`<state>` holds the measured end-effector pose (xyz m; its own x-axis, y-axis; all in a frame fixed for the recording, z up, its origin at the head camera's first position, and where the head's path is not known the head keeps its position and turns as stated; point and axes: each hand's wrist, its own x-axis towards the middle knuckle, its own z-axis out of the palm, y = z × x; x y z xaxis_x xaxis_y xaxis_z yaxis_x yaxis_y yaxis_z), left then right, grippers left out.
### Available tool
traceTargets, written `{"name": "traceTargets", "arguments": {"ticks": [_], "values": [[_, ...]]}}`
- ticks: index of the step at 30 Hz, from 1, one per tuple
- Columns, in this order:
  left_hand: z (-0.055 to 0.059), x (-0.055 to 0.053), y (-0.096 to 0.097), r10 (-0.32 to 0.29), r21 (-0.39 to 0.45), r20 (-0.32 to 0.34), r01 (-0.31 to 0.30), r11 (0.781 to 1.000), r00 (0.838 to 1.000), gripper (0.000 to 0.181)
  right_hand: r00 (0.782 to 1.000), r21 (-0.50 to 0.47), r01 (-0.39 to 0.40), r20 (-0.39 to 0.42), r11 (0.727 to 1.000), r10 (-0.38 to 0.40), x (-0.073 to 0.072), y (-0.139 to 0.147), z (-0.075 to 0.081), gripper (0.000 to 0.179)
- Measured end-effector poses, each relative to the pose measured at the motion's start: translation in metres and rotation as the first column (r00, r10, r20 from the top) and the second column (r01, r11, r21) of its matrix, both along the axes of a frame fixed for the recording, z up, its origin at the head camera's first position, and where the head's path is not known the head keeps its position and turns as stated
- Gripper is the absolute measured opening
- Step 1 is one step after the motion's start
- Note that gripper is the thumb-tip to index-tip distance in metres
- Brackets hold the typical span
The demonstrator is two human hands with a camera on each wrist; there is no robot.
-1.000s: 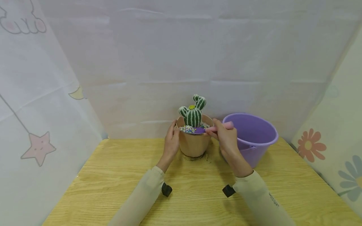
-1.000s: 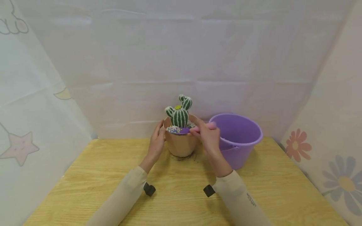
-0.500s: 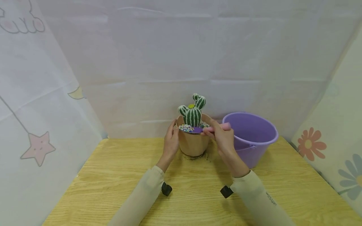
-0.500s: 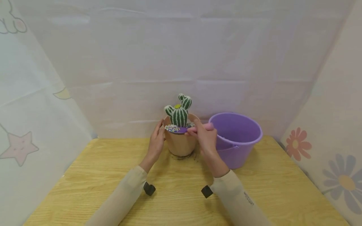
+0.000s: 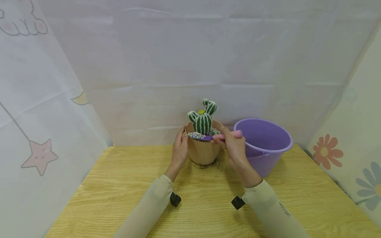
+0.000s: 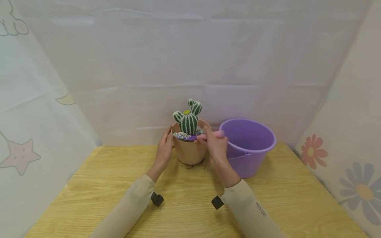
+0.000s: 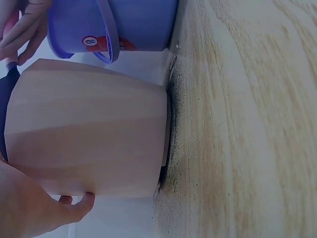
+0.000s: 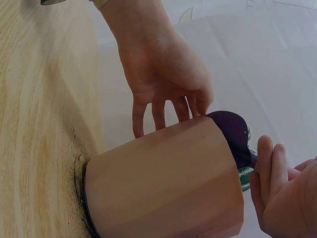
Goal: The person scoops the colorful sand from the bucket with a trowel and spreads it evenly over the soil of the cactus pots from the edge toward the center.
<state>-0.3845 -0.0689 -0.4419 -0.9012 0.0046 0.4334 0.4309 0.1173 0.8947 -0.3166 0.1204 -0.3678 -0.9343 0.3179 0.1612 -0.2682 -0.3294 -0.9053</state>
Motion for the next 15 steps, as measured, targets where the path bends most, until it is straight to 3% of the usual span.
{"name": "traceTargets", "arguments": {"ticks": [15], "values": [[-0.0009, -0.0008, 0.0003, -0.009, 0.007, 0.012, 0.009, 1.000, 1.000, 0.046, 1.000, 0.035, -0.015, -0.020, 0.999, 0.015, 0.0013, 0.0065, 0.0041, 0.038]]}}
